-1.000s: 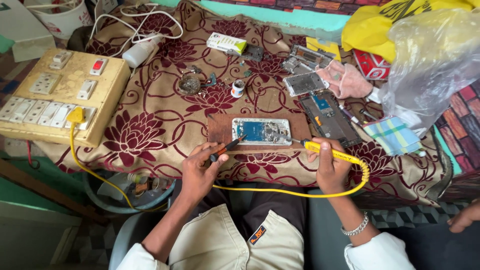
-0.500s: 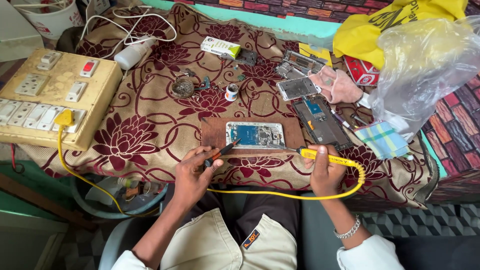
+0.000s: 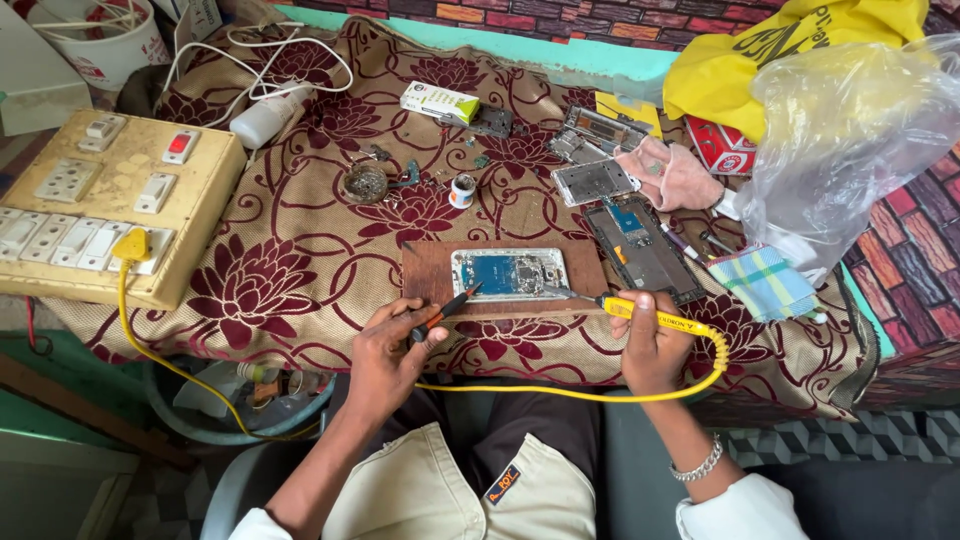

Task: The person uses a soldering iron and a probe to work on a small circuit board placed on a wooden block. They repeatedly apply heat and probe specific points on the board while seated at a cluttered workbench.

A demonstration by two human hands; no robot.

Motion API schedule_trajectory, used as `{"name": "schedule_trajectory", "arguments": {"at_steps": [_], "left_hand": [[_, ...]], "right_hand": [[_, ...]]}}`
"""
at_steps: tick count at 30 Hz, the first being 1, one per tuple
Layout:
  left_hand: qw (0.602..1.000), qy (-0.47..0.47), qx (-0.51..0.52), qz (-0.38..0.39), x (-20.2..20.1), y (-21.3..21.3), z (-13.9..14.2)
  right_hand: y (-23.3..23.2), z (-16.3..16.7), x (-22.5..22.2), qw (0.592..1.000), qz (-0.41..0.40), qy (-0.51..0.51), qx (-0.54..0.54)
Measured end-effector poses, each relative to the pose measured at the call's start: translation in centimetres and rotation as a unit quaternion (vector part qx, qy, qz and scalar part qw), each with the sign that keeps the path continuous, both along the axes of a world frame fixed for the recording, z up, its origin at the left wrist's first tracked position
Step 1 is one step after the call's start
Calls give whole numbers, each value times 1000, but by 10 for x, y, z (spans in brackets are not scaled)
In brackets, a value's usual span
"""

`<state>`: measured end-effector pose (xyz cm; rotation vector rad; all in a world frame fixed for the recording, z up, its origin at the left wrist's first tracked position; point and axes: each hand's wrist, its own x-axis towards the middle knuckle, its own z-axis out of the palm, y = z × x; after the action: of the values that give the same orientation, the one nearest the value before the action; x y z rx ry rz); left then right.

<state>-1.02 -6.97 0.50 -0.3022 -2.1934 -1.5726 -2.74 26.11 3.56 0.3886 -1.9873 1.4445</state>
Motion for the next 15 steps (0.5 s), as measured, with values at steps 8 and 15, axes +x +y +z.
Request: {"name": "schedule_trajectory", "arguments": {"at_steps": [8, 15], "left_hand": [[999, 40, -22, 1, 0, -1, -4], [997, 43, -64, 16, -1, 2, -8]], "right_hand": [[-1, 1, -2, 999, 1, -33, -27], [-2, 0, -4, 998, -15, -49, -31]]}}
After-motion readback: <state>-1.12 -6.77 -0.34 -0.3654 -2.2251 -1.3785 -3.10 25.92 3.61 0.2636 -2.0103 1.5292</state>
